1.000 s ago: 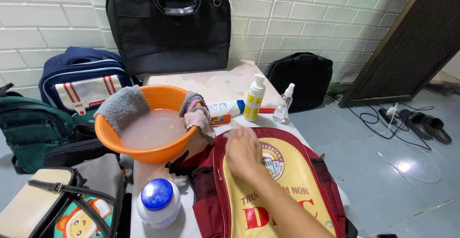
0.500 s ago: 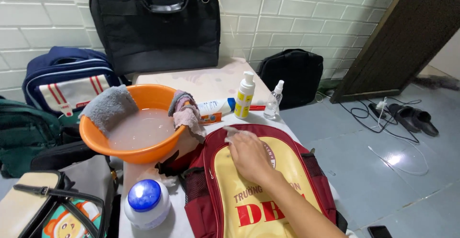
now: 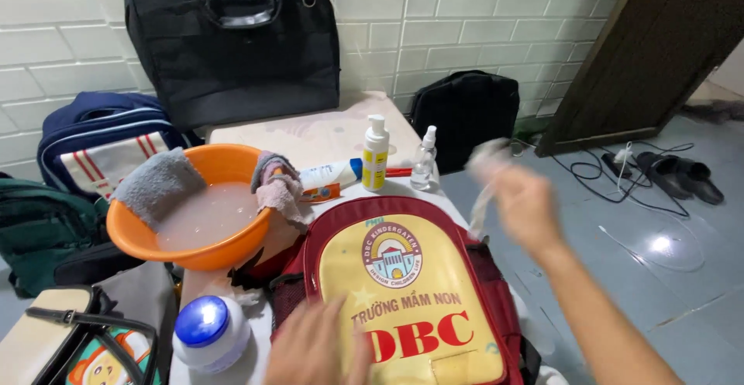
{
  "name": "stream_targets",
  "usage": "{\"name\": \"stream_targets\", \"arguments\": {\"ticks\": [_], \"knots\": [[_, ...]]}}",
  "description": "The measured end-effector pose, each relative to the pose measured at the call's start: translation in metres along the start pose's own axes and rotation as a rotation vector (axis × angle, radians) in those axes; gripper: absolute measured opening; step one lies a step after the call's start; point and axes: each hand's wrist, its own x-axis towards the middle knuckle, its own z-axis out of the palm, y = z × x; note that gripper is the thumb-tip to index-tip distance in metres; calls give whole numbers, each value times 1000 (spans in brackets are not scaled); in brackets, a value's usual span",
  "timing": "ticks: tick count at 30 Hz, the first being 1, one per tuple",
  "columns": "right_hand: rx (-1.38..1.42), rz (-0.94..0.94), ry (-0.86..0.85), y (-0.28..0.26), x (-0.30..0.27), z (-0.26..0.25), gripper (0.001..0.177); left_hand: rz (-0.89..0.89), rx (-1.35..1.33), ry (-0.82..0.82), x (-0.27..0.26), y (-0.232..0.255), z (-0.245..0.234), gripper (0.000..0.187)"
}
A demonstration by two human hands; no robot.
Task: A person is cleaning a red backpack using a spray bottle and a cloth, wiping down all surfaces.
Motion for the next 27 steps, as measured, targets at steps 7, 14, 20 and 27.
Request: {"name": "stream_targets", "arguments": {"ticks": [7,14,20,27], "knots": [[-681,-285,-820,1,-32,22,52,138,-170,-394,67,-13,59,69],[-520,-195,-1071,5,14,95,60,237,-224,-366,56,-36,97,65],[-493,-417,-1018,-25,-16,158,55,180,-203,-291,52,-33,107,66],[-751,-94,-717,-23,-27,94,46,175,-214,-300,48,-31,104,69]]}}
